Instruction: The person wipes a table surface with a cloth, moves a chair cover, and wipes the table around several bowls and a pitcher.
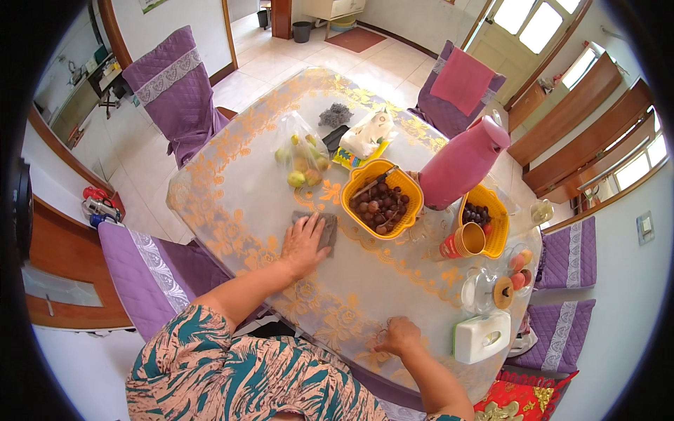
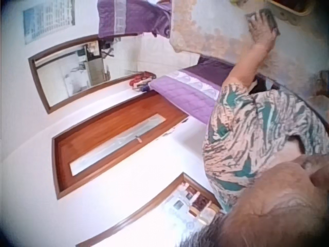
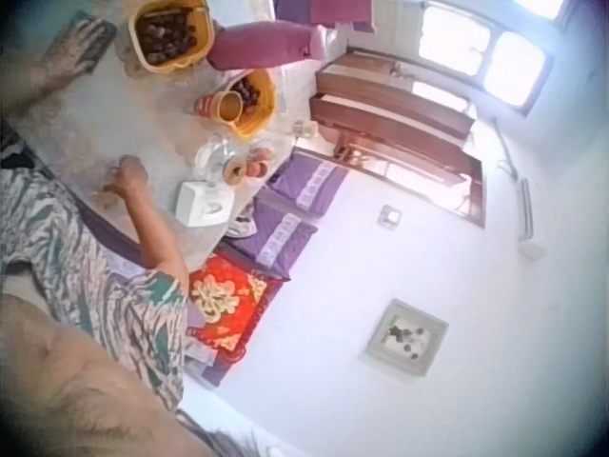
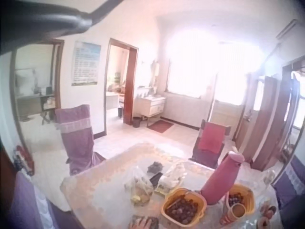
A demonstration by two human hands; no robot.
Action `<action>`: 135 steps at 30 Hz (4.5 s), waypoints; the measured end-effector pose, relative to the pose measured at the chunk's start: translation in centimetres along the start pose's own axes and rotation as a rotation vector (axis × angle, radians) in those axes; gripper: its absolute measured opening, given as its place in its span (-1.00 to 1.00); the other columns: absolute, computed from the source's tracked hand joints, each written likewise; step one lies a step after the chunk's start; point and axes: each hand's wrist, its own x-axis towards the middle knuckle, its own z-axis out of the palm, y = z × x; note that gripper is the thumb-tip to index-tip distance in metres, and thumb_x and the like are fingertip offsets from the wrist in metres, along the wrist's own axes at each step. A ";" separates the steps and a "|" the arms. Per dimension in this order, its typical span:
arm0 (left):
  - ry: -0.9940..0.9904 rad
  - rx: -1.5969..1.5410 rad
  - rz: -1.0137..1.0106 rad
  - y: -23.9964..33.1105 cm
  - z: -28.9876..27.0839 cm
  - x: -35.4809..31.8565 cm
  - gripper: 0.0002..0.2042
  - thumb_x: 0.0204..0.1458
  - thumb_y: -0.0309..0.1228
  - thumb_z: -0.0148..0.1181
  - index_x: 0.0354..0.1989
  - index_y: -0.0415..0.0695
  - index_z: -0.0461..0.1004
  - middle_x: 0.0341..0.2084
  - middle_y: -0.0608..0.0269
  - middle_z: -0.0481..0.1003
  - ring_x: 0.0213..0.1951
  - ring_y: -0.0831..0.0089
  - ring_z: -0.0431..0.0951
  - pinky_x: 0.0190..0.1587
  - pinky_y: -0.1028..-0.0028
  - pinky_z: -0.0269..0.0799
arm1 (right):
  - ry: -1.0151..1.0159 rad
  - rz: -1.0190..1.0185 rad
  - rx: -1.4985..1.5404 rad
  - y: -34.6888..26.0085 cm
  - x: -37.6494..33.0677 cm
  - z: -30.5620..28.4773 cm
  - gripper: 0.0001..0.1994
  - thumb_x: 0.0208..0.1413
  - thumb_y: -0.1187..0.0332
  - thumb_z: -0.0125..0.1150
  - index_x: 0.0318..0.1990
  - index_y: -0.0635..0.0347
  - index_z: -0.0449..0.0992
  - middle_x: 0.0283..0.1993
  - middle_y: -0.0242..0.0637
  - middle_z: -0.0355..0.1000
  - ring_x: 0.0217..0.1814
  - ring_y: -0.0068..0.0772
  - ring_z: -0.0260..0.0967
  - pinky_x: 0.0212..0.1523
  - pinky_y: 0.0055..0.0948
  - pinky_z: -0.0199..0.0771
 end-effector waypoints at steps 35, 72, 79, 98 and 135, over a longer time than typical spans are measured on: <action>0.107 0.051 0.043 -1.1 0.8 6.0 -0.36 -0.04 -0.26 0.18 0.28 -0.13 0.24 0.31 0.28 0.21 0.10 0.21 0.26 0.23 0.28 0.21 | 0.020 0.034 0.022 -0.1 -0.1 0.0 -0.31 -0.48 -0.09 0.59 -0.17 0.15 0.57 -0.10 -0.09 0.49 -0.03 -0.08 0.48 -0.07 -0.20 0.53; 0.122 0.096 -0.012 -1.2 1.5 9.9 -0.56 0.09 -0.46 -0.05 0.20 -0.15 0.32 0.26 0.28 0.27 0.02 0.23 0.33 0.10 0.31 0.26 | 0.009 0.034 -0.003 -0.1 -0.3 -0.1 -0.30 -0.50 -0.10 0.59 -0.17 0.15 0.58 -0.10 -0.10 0.51 -0.03 -0.10 0.49 -0.05 -0.22 0.53; 0.144 0.069 0.168 -2.1 1.2 2.6 -0.49 -0.02 -0.43 0.05 0.19 -0.16 0.35 0.25 0.24 0.31 -0.05 0.21 0.35 0.08 0.27 0.31 | 0.033 0.030 -0.008 0.2 0.1 0.4 -0.30 -0.49 -0.12 0.58 -0.15 0.12 0.59 -0.09 -0.11 0.51 -0.02 -0.11 0.49 -0.05 -0.23 0.53; 0.240 0.144 0.251 -2.0 0.6 -1.0 -0.42 -0.04 -0.42 0.11 0.26 -0.15 0.28 0.29 0.27 0.26 -0.01 0.25 0.31 0.07 0.30 0.23 | 0.030 0.024 0.036 0.1 0.1 0.3 -0.29 -0.50 -0.10 0.58 -0.14 0.14 0.57 -0.09 -0.09 0.48 -0.02 -0.09 0.48 -0.06 -0.22 0.54; 0.253 0.184 0.060 -1.3 2.6 9.8 -0.52 0.06 -0.47 -0.03 0.23 -0.16 0.29 0.20 0.25 0.34 -0.04 0.23 0.36 0.06 0.32 0.28 | -0.018 0.025 0.041 0.4 0.3 0.4 -0.31 -0.44 -0.09 0.56 -0.13 0.17 0.56 -0.06 -0.08 0.46 0.02 -0.09 0.45 0.00 -0.22 0.50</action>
